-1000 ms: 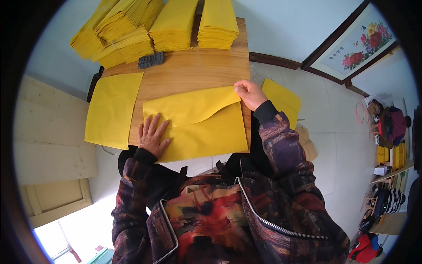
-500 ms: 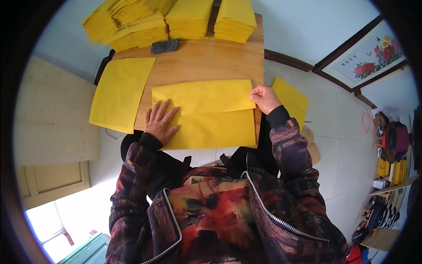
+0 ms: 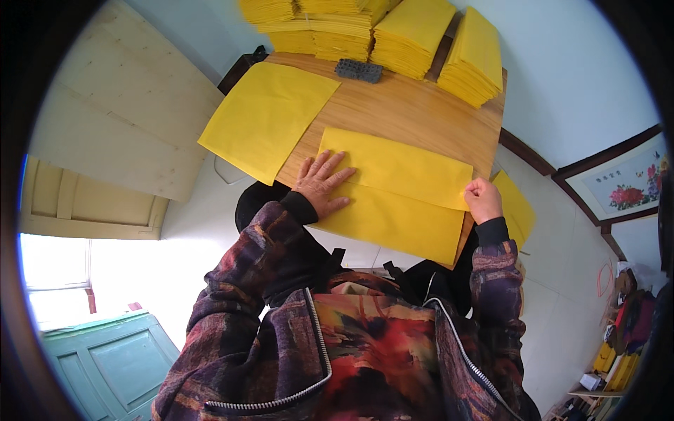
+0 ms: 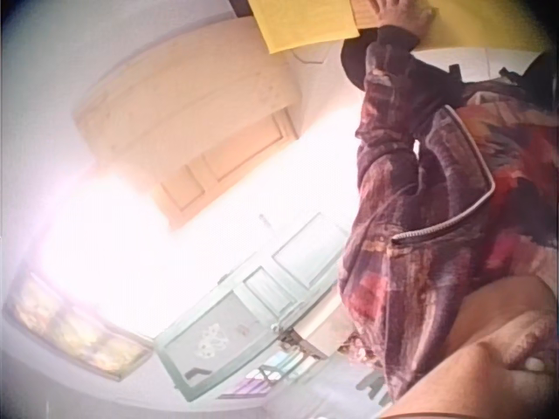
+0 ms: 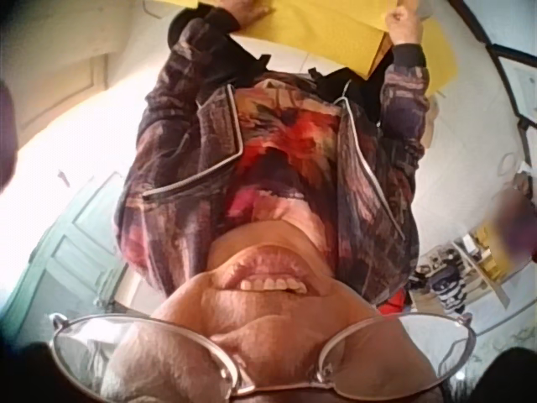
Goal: The person folds yellow paper sheets by hand on a wooden table, repeatedly folding each sheet in half and then in thirds, then stacking the finished pieces. The person handles the paper directly without tools and places the folded sheets into a growing stack.
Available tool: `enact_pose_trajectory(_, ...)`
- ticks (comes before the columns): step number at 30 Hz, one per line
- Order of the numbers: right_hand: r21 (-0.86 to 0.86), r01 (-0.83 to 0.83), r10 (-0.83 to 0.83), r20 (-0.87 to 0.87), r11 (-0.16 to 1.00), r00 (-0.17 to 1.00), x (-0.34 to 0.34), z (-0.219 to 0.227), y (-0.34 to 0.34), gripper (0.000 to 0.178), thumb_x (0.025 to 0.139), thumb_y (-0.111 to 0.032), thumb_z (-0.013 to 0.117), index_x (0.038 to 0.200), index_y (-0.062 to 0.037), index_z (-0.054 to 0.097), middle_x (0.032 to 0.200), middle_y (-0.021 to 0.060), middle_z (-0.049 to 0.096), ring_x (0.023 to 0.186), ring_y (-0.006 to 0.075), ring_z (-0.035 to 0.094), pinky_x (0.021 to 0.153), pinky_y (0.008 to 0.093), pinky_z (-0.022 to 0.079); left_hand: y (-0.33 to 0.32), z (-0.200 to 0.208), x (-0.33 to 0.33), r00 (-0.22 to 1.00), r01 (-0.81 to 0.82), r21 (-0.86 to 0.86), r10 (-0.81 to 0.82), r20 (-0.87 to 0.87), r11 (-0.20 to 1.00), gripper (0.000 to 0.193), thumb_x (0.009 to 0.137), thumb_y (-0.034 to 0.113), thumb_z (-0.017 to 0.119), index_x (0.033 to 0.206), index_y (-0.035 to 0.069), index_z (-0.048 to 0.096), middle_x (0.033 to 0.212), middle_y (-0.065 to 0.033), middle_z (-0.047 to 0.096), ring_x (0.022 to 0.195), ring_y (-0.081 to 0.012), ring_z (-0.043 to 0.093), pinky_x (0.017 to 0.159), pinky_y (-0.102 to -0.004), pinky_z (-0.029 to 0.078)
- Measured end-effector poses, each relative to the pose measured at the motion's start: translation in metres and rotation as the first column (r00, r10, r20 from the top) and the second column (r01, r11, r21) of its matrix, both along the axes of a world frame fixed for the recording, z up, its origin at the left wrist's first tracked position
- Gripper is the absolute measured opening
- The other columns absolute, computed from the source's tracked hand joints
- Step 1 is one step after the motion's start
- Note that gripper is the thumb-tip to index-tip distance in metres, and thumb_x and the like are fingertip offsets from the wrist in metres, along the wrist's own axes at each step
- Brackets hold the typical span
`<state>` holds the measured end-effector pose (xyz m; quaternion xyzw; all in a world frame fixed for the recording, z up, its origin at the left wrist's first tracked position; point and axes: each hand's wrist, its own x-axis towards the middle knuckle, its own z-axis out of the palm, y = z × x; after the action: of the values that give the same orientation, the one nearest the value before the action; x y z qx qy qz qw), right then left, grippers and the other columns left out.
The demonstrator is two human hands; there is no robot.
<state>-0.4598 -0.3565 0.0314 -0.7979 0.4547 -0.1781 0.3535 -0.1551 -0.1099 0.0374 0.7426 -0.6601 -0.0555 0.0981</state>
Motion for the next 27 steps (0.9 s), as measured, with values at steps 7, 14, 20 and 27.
enact_pose_trajectory(7, -0.034, 0.002, -0.003, -0.036, 0.999, 0.999, 0.002, 0.006, 0.003, 0.007, 0.075, -0.006, 0.063, 0.077, -0.0004, 0.062, 0.070, 0.0125, 0.065, 0.064, 0.0228, 0.064, 0.059, 0.0328, 0.049, 0.000, 0.006, -0.001, 0.999, 0.005, 0.024, -0.003, -0.044, 1.000, 0.066, 0.081, 0.045, 0.061, 0.140, 0.025, 0.039, 0.152, -0.0091, 0.023, 0.140, -0.0347, 0.017, 0.111, -0.0551, 0.014)
enact_pose_trajectory(14, -0.209, -0.047, 0.020, -0.130, 0.977, 0.991, 0.006, 0.005, 0.006, 0.007, 0.076, -0.014, 0.061, 0.074, -0.0068, 0.062, 0.072, 0.0162, 0.063, 0.069, 0.0350, 0.062, 0.061, 0.0415, 0.049, -0.003, 0.004, -0.002, 0.999, -0.021, 0.059, 0.024, -0.049, 0.998, 0.066, 0.077, 0.037, 0.066, 0.137, 0.020, 0.043, 0.150, -0.0117, 0.026, 0.140, -0.0351, 0.018, 0.111, -0.0540, 0.014)
enact_pose_trajectory(20, -0.128, 0.022, -0.044, -0.177, 0.991, 0.983, 0.009, 0.016, 0.014, 0.010, 0.078, -0.016, 0.060, 0.075, -0.0072, 0.062, 0.077, 0.0153, 0.065, 0.077, 0.0357, 0.062, 0.066, 0.0436, 0.049, -0.001, 0.004, 0.000, 0.999, 0.007, 0.007, -0.006, -0.046, 1.000, 0.064, 0.078, 0.041, 0.064, 0.136, 0.021, 0.043, 0.149, -0.0103, 0.027, 0.139, -0.0344, 0.019, 0.110, -0.0542, 0.014)
enact_pose_trajectory(27, -0.204, -0.019, -0.041, -0.285, 0.979, 0.958, 0.008, 0.030, 0.028, 0.011, 0.079, -0.017, 0.063, 0.084, -0.0083, 0.061, 0.100, 0.0139, 0.063, 0.089, 0.0338, 0.060, 0.071, 0.0421, 0.049, -0.002, 0.005, 0.000, 0.998, 0.008, 0.026, -0.006, -0.059, 1.000, 0.066, 0.078, 0.038, 0.064, 0.137, 0.018, 0.042, 0.150, -0.0118, 0.026, 0.139, -0.0355, 0.019, 0.110, -0.0546, 0.014)
